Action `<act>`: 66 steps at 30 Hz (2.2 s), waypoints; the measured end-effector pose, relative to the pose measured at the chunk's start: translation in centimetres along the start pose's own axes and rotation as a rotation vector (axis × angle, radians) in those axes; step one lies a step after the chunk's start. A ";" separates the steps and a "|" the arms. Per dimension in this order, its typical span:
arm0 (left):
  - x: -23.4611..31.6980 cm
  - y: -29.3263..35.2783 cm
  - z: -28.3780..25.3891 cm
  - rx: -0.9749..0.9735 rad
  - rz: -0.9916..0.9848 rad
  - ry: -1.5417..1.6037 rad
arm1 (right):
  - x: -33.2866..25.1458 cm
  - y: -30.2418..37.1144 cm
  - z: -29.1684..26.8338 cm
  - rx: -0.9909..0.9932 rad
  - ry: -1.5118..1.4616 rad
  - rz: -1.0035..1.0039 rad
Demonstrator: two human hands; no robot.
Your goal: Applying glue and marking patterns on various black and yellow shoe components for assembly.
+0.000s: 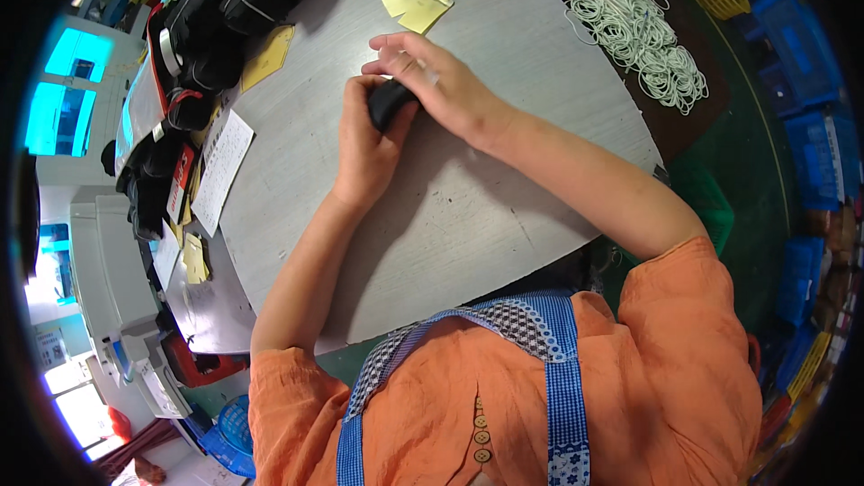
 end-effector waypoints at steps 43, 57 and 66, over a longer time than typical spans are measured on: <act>2.5 -6.0 10.6 -0.349 0.153 -0.332 | -4.4 3.2 -16.5 0.220 0.852 -0.452; 3.8 -5.6 11.1 -0.298 0.228 -0.468 | -3.2 4.3 -14.6 0.057 0.872 -0.478; 2.9 -6.0 11.0 -0.326 0.159 -0.376 | -3.8 4.8 -14.3 0.074 0.856 -0.543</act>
Point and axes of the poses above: each hand's wrist, its own y-axis away from the middle knuckle, its own z-axis out of the palm, x = y × z, the point moved 10 cm from there along -y, towards the middle knuckle, and after that the axes turned 5 degrees about x, right-handed, at the moved point
